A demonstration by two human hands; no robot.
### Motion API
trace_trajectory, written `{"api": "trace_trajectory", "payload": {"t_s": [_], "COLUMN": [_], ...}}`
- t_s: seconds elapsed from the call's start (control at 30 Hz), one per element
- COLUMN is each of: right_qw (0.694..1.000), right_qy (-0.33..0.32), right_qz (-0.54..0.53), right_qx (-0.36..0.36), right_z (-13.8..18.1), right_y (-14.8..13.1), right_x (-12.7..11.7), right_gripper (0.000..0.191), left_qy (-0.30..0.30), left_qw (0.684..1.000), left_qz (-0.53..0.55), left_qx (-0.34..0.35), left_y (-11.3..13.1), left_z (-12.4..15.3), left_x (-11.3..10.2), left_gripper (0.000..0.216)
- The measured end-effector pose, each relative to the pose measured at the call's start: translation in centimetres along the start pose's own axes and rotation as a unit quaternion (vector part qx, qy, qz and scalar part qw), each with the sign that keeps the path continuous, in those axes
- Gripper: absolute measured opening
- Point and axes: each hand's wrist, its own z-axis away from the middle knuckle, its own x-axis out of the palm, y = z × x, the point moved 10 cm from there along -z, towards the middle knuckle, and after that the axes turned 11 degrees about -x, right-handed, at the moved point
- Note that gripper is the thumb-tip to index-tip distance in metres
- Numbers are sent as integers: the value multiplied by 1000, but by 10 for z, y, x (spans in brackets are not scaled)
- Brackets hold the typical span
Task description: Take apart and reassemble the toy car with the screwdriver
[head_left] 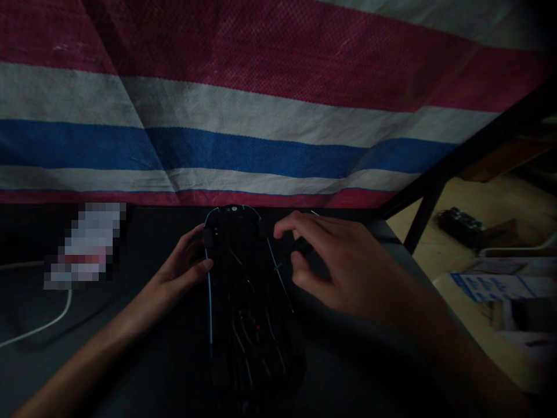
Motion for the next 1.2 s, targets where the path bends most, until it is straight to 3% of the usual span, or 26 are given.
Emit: {"api": "trace_trajectory", "payload": {"t_s": [0.17,0.3,0.6,0.77,0.93,1.2], "right_qw": [1000,999,1000,999,995,1000], "right_qy": [-8,-5,1,8,21,4], "right_qz": [7,27,-16,-27,54,13], "right_qx": [0,40,-13,30,77,11], "right_z": [0,2,-2,0,4,-1], "right_y": [0,9,-9,3,15,2], "right_x": [3,4,4,7,0,5], "right_gripper": [11,19,15,17,20,20], "left_qy": [-9,-11,-25,-13,-18,-19], "left_qw": [1000,1000,999,1000,1000,1000], "left_qz": [4,9,24,16,17,3], "left_qx": [4,6,10,12,15,20], "left_y": [0,-2,-2,-1,-1,-2], "left_z": [-1,-2,-3,-3,-4,-5], "left_x": [0,-3,0,-1,-1,-3], "left_gripper": [67,64,62,63,62,65]}}
